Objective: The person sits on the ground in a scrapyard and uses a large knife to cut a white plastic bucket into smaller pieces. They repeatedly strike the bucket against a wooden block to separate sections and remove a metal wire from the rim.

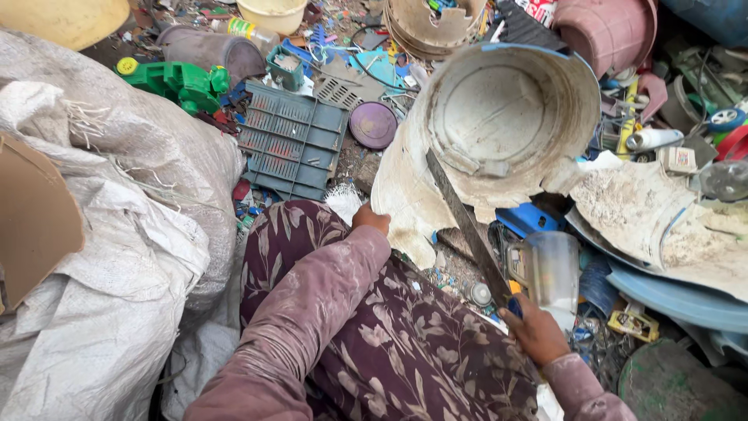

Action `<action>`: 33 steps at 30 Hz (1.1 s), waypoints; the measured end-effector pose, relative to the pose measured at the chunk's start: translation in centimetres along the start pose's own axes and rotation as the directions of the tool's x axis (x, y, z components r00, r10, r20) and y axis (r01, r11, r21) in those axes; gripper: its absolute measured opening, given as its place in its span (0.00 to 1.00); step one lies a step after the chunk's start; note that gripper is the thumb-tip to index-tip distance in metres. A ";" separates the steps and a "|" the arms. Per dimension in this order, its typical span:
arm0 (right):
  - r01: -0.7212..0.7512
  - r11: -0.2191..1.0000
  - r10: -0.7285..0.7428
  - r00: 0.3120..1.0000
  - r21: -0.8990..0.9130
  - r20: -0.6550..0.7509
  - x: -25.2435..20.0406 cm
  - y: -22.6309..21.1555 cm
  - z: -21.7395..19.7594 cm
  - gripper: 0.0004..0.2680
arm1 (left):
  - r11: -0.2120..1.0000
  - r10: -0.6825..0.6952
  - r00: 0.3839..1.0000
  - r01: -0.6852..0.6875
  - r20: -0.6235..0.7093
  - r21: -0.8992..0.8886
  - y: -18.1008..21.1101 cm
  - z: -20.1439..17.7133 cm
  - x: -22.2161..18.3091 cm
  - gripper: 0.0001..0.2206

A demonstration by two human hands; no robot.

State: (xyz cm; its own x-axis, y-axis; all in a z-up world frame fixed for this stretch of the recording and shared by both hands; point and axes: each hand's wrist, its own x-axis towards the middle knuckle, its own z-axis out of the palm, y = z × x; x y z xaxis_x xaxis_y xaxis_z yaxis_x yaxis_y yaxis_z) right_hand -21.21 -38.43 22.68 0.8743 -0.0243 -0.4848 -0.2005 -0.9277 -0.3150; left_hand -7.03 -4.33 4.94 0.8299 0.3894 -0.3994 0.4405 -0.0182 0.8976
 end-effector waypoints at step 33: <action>0.795 0.470 -0.234 0.531 0.384 -0.815 -8.1 -10.3 -15.0 0.08 | 0.984 0.018 0.999 -0.023 0.031 0.176 3.9 -1.4 -1.9 0.20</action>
State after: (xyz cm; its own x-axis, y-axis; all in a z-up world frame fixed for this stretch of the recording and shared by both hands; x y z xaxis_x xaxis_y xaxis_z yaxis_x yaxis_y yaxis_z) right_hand -19.60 -34.30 42.09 0.8712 -0.0997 0.4808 0.4315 -0.3119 -0.8465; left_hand -7.41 -3.87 9.44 0.8480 0.3606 -0.3885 0.4744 -0.1895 0.8597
